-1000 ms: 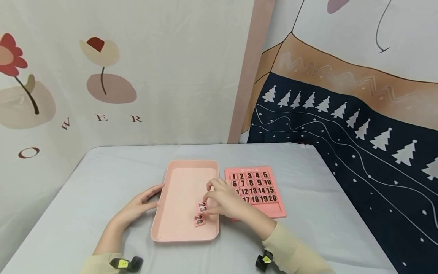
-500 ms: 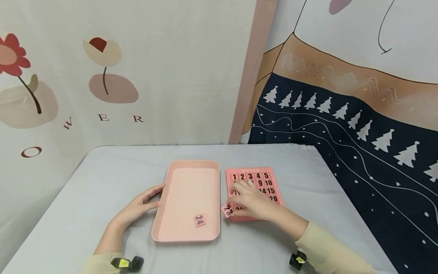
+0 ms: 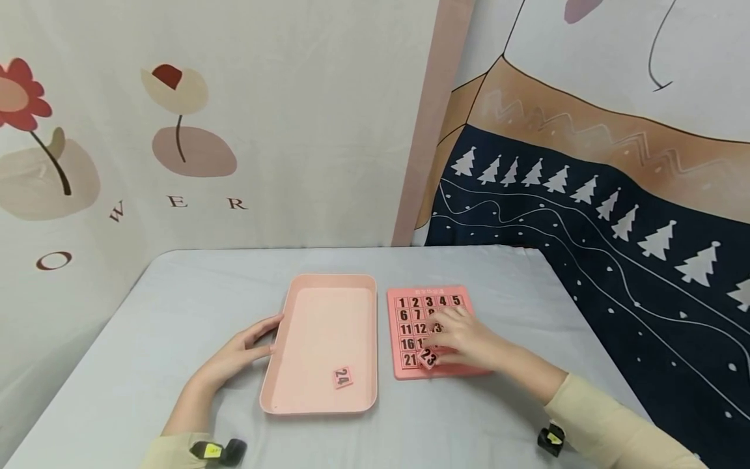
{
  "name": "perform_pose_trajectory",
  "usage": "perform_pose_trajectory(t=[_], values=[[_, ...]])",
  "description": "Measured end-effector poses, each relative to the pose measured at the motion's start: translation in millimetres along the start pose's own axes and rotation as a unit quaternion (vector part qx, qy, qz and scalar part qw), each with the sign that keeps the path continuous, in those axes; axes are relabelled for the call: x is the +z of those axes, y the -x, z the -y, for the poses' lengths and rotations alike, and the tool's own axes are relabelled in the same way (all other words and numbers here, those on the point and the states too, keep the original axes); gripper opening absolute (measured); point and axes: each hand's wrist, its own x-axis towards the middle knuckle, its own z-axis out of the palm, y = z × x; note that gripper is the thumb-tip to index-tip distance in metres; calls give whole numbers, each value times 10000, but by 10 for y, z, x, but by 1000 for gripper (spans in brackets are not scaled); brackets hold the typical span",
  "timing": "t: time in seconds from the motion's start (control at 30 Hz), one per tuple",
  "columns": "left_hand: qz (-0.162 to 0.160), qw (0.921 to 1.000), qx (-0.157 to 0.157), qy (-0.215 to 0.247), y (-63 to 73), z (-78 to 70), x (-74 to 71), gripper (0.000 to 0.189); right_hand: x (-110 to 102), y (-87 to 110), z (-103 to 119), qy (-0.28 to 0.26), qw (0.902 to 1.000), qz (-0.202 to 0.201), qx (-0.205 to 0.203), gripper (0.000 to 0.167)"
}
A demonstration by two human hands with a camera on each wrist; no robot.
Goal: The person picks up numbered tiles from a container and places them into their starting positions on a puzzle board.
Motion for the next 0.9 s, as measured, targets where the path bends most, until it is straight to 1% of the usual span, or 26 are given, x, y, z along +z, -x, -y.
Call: perform_pose_trajectory(t=[0.13, 0.3, 0.43, 0.7, 0.8, 0.9], values=[[11, 10000, -6, -14, 2, 5, 1, 59, -7, 97, -85, 154, 9997, -1, -172, 35], [5, 10000, -21, -10, 3, 6, 3, 59, -34, 191, -170, 517, 9977, 185, -403, 33], [-12, 10000, -41, -23, 7, 2, 3, 59, -51, 227, -218, 734, 9953, 310, -548, 32], [-4, 10000, -11, 27, 13, 4, 5, 59, -42, 210, -286, 936, 9898, 284, -1034, 33], [0, 10000, -12, 29, 15, 3, 5, 59, -39, 186, -295, 1094, 9857, 372, -1230, 32], [2, 10000, -2, 29, 15, -2, 4, 59, -26, 168, -294, 1208, 9827, 489, -1316, 31]])
